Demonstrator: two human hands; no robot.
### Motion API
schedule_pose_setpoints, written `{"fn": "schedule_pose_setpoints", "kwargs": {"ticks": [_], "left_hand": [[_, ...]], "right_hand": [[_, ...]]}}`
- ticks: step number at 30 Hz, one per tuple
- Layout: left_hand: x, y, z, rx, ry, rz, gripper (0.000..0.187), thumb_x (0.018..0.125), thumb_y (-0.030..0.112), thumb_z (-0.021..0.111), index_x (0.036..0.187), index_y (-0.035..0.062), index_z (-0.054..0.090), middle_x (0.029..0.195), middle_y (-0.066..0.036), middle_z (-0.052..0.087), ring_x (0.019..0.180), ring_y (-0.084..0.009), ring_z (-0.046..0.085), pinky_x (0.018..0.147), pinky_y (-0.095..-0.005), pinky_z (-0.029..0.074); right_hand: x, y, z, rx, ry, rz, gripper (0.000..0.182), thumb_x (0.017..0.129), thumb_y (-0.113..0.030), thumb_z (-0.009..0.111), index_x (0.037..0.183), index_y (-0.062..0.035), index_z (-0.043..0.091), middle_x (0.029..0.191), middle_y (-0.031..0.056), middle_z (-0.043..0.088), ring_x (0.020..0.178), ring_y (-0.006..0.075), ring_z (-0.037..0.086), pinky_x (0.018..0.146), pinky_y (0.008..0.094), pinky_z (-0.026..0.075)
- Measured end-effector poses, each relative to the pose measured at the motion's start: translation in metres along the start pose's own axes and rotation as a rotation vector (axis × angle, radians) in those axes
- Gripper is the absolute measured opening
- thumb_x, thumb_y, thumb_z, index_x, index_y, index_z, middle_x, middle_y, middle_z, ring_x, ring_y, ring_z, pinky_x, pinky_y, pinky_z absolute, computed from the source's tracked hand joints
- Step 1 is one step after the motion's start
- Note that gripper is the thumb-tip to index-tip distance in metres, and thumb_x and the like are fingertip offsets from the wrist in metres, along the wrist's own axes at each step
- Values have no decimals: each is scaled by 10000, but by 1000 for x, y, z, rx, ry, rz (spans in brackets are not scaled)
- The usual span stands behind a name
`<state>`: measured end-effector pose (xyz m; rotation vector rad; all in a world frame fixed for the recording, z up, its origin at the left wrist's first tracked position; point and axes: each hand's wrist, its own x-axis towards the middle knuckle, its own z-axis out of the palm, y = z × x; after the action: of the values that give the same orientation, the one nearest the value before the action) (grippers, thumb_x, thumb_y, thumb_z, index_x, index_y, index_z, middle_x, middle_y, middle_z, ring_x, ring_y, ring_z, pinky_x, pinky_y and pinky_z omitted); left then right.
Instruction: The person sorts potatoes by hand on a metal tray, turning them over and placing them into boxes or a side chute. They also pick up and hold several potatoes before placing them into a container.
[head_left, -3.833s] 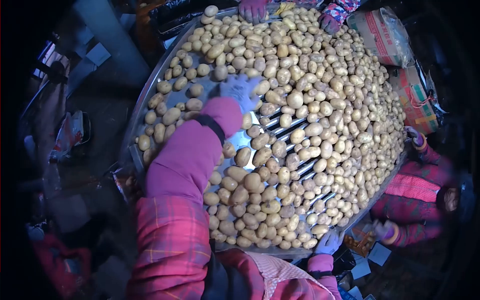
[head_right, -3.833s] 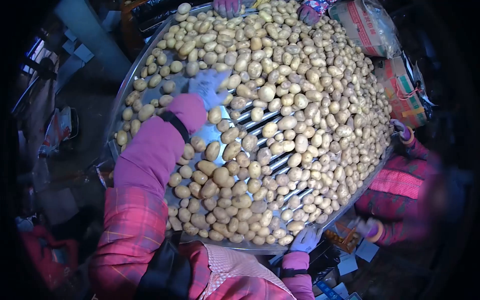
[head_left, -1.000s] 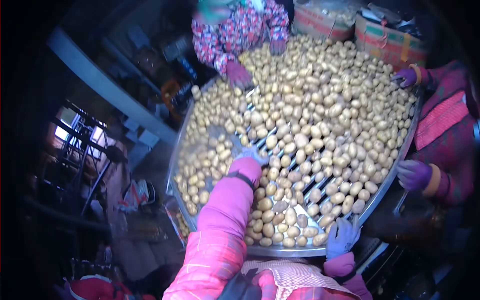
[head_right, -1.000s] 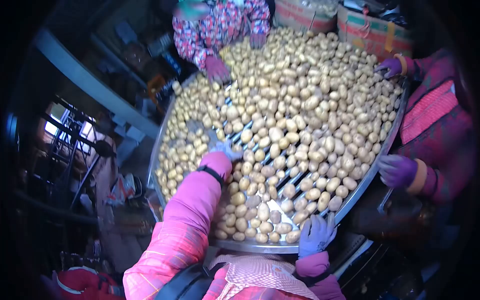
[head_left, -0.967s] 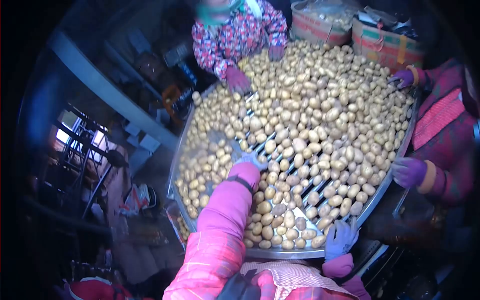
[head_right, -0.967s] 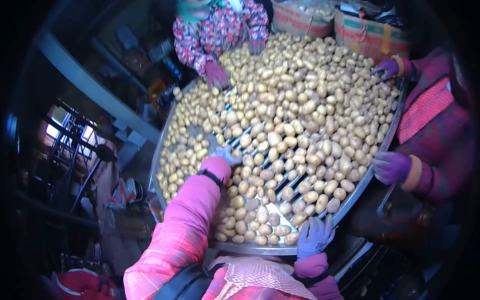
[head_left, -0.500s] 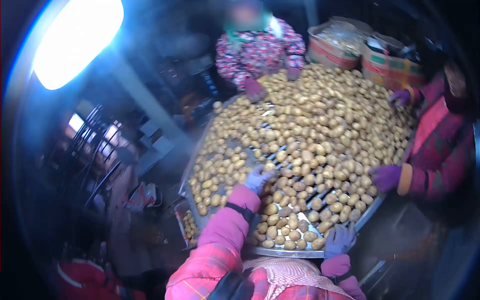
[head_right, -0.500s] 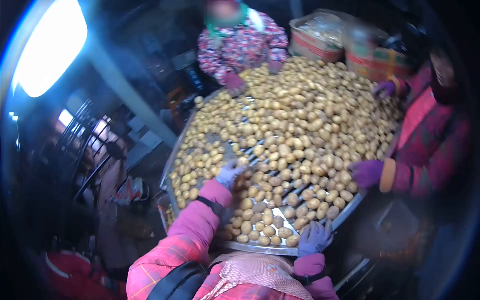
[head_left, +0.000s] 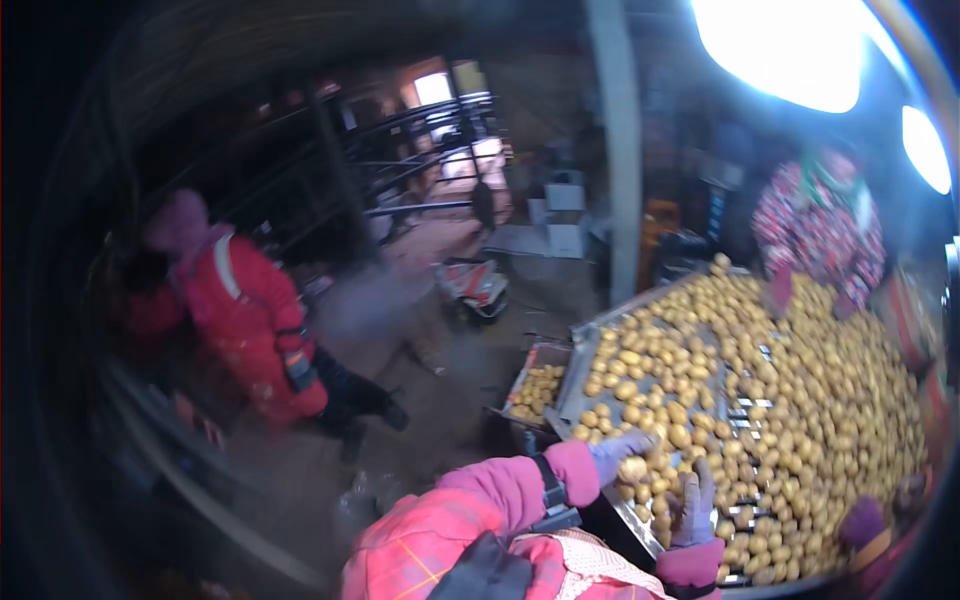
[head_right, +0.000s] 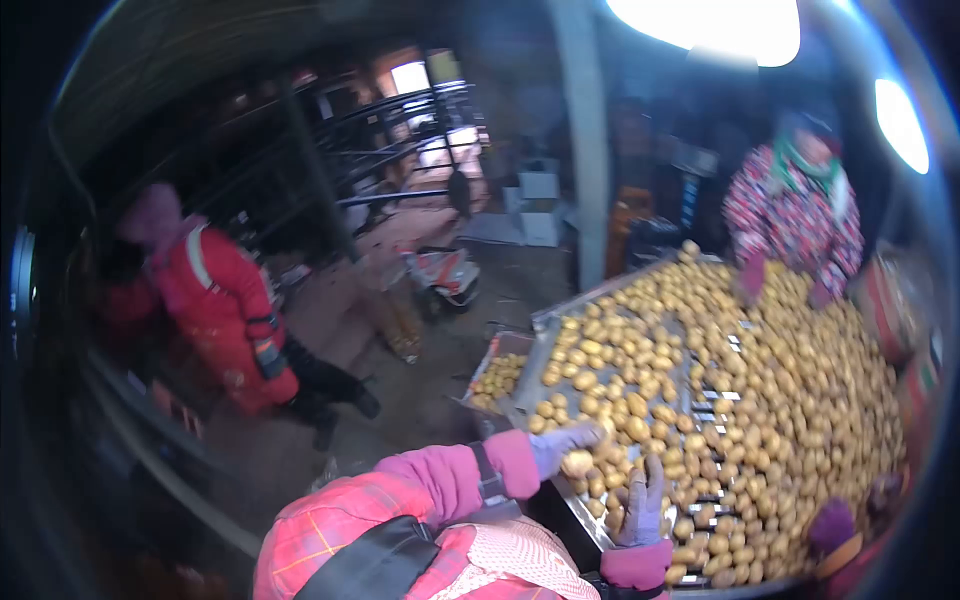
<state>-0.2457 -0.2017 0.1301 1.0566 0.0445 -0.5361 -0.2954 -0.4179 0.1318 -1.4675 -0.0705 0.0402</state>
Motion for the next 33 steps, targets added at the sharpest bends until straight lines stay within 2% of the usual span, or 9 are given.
{"fn": "schedule_pose_setpoints", "kwargs": {"ticks": [5,7,8,13,17,21,25,29,33], "left_hand": [[0,-31,-16,797,88,324,494,806,309,734,1198,45,592,986,-107,643,838,-188,623,670,-368,528],[-39,-2,6,1041,312,112,555,786,343,728,1227,41,582,977,-146,644,870,-251,635,745,-410,531],[-72,24,28,822,330,-135,599,770,393,726,1242,51,590,1021,-181,651,944,-305,646,826,-413,518],[-81,-36,-20,880,519,24,565,798,352,727,1263,63,584,1079,-153,669,1001,-254,646,872,-400,504],[-87,-57,-50,318,693,435,154,940,173,634,1065,84,646,832,-22,632,692,-105,571,573,-282,459],[-116,-4,-14,221,906,487,126,927,168,649,996,62,646,802,-33,598,727,-135,576,620,-311,474],[-39,-64,-59,1124,1144,911,218,890,195,657,1052,48,664,1000,-122,664,924,-287,634,837,-396,517],[-76,-29,14,1143,647,391,424,890,341,634,1230,87,637,1179,-184,633,1113,-353,605,938,-439,496],[-48,-56,17,1248,519,480,469,898,361,614,1283,94,604,1228,-194,614,1123,-359,600,959,-438,486]], "right_hand": [[26,5,65,745,-302,423,568,1010,-377,516,1494,-134,344,1412,86,447,1118,243,583,790,392,577],[33,44,83,845,-393,438,549,1013,-403,490,1477,-133,377,1379,91,482,1132,262,587,786,409,584],[31,51,87,828,-445,445,538,1012,-412,483,1462,-132,395,1368,95,492,1134,273,588,809,418,576],[5,57,106,988,-412,734,642,905,-591,550,1306,-89,528,1298,171,562,1176,374,555,946,616,475],[10,52,104,1007,-388,860,636,887,-640,546,1262,-126,552,1207,80,617,1135,314,588,811,519,535],[-4,36,111,912,-666,896,609,877,-672,531,1173,-143,587,1139,47,640,1075,293,601,736,476,538],[0,39,104,942,-646,942,672,843,-684,562,1316,-207,537,1303,46,573,1138,276,553,783,469,512],[1,41,84,920,-439,1005,689,823,-679,597,1332,-220,528,1311,45,570,1165,282,545,832,484,508],[-4,46,58,976,-401,899,684,824,-673,591,1356,-253,504,1397,70,506,1236,323,510,892,564,500]]}}
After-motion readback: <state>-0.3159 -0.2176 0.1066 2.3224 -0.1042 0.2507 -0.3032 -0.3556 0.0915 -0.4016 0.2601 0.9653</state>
